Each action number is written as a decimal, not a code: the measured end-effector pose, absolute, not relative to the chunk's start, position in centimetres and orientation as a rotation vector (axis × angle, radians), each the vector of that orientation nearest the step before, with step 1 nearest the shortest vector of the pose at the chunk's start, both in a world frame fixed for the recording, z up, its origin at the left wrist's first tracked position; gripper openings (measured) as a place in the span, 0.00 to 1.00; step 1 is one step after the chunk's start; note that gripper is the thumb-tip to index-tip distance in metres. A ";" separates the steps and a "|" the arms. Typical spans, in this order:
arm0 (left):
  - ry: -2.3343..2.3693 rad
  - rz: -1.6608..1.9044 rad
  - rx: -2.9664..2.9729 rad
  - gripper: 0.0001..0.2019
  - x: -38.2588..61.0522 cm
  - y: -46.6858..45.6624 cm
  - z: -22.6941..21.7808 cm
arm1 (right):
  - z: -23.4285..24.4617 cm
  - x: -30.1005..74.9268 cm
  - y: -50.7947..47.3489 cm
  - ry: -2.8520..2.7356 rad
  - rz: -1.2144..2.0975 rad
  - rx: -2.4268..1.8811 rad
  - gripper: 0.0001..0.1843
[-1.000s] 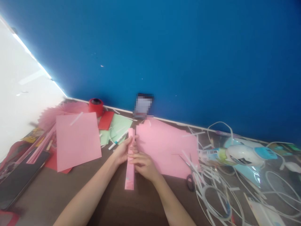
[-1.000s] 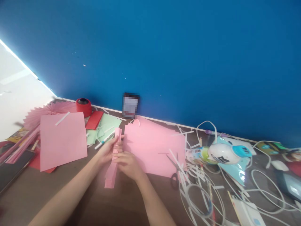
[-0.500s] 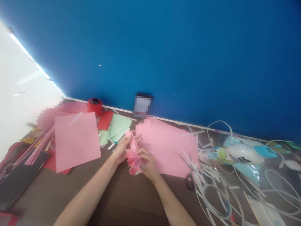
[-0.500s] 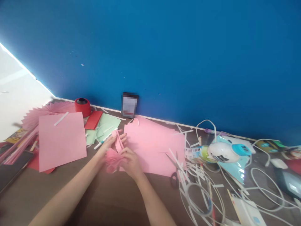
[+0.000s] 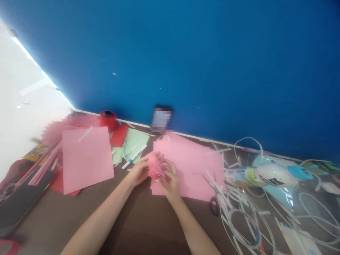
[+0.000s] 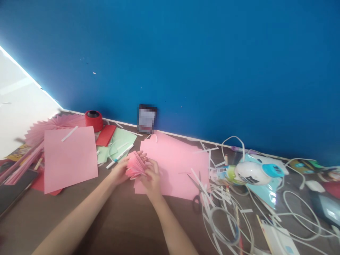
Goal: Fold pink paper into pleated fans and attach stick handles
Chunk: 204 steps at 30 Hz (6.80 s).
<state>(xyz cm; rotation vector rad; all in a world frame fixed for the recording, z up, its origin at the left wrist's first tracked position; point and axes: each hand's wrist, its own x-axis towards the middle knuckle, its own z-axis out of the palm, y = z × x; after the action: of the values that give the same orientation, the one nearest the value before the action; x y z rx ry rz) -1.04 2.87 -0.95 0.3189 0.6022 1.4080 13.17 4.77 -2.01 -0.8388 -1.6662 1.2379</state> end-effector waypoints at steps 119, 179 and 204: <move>1.164 1.053 1.427 0.16 -1.4 2.2 -1.0 | -1.6 14.1 7.0 -1.142 1.382 -0.916 0.08; 1.550 1.642 1.460 0.06 -2.4 3.2 -1.7 | -3.8 14.3 9.1 -0.906 1.666 -0.761 0.13; 1.230 1.716 0.851 0.24 -2.5 3.5 -1.8 | -3.1 14.1 8.8 -0.892 1.748 -0.745 0.07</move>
<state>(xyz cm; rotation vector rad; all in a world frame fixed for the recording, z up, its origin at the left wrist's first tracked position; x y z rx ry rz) -2.54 3.46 -1.79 0.8509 1.2302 1.7156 14.14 8.79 -3.07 -0.7449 -0.8920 1.7481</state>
